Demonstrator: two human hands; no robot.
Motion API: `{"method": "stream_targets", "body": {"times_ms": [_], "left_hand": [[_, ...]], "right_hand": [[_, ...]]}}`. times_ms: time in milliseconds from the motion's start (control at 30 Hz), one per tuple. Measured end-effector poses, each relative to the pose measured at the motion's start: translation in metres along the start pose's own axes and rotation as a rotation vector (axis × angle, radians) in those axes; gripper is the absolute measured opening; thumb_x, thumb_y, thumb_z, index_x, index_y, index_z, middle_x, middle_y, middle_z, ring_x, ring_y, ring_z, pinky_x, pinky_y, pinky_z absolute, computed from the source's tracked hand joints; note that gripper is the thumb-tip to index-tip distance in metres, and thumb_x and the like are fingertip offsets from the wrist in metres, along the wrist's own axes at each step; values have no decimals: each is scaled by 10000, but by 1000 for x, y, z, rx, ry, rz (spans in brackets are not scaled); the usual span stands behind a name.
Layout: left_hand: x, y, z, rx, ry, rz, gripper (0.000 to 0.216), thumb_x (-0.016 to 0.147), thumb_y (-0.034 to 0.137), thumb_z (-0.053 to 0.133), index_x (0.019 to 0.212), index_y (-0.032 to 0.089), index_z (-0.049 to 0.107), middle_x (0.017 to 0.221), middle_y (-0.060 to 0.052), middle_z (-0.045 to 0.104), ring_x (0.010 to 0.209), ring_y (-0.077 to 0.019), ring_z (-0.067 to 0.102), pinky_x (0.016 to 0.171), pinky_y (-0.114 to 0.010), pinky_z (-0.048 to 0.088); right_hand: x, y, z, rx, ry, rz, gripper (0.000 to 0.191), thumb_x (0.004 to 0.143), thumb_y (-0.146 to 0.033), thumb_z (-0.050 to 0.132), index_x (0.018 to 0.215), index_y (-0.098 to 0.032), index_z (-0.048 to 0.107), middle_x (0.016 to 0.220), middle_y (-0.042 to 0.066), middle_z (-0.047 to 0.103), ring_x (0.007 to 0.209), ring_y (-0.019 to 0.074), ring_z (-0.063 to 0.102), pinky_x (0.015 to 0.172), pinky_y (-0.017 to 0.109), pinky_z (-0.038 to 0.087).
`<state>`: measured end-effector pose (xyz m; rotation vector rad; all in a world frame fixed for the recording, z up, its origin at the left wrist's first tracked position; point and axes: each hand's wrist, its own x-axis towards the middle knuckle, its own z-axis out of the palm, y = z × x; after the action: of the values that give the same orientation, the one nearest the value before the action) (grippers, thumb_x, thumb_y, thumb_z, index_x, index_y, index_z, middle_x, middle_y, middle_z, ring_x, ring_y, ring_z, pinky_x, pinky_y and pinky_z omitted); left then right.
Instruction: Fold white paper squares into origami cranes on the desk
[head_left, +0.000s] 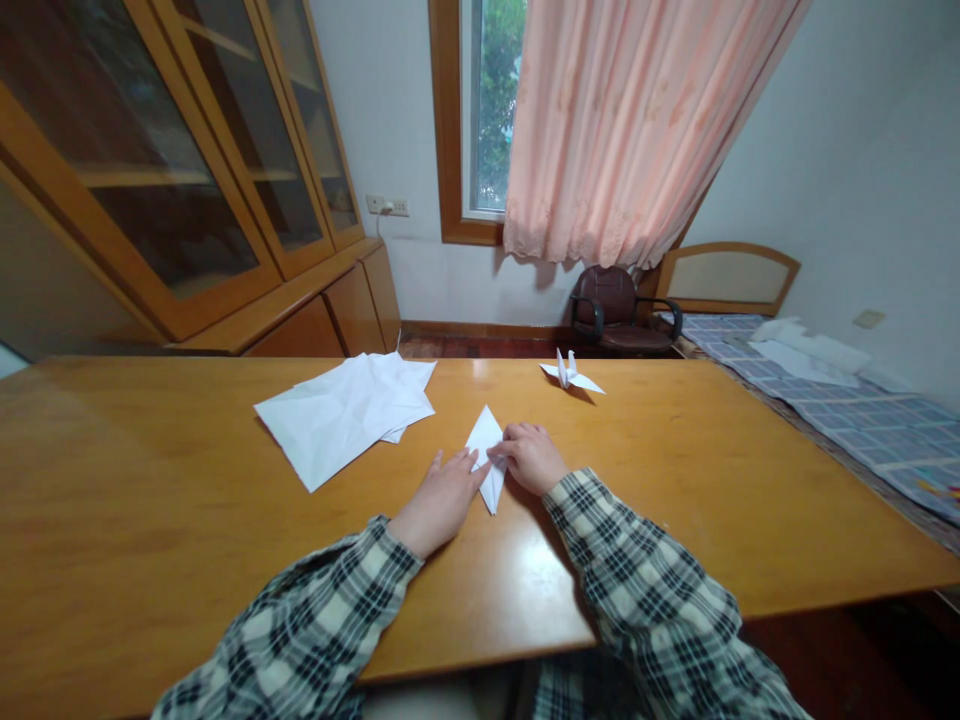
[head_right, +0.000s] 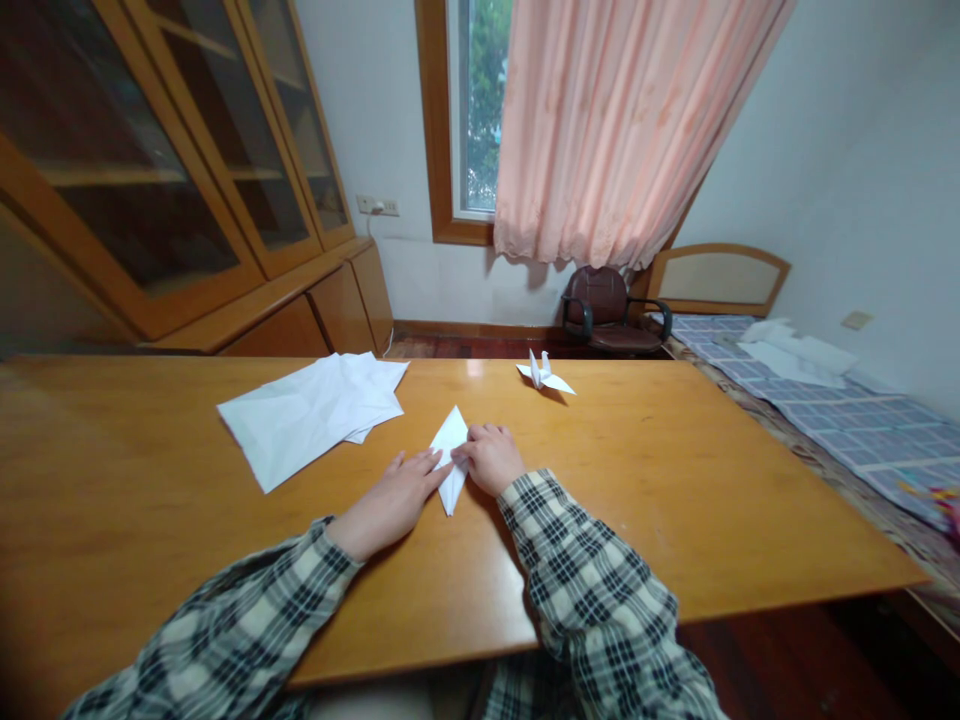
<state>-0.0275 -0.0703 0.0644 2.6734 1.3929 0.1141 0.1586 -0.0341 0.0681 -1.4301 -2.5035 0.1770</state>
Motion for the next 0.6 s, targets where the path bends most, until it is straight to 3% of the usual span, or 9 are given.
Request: {"method": "stream_targets", "body": {"times_ms": [200,600], "left_hand": [[9,-4,2,19,84,25,383,876,76,386,1204,141,574,1271,-166,571,1190,-274,520,1038,-502,321],[13,-9,11,-3,133,57,361,839,51,438,1161,106,592,1222,-183,599,1143,-266,559,1001,-443,395]], "right_hand": [[0,14,-1,37,7,46,297,844,-127,496,959,-274,727,921,53,635,910,196,510,802,328,327],[-8,17,-5,-12,-26,13,304,876,-133,489,967,-304,724,954,64,614,922,201,483,774,338,308]]}}
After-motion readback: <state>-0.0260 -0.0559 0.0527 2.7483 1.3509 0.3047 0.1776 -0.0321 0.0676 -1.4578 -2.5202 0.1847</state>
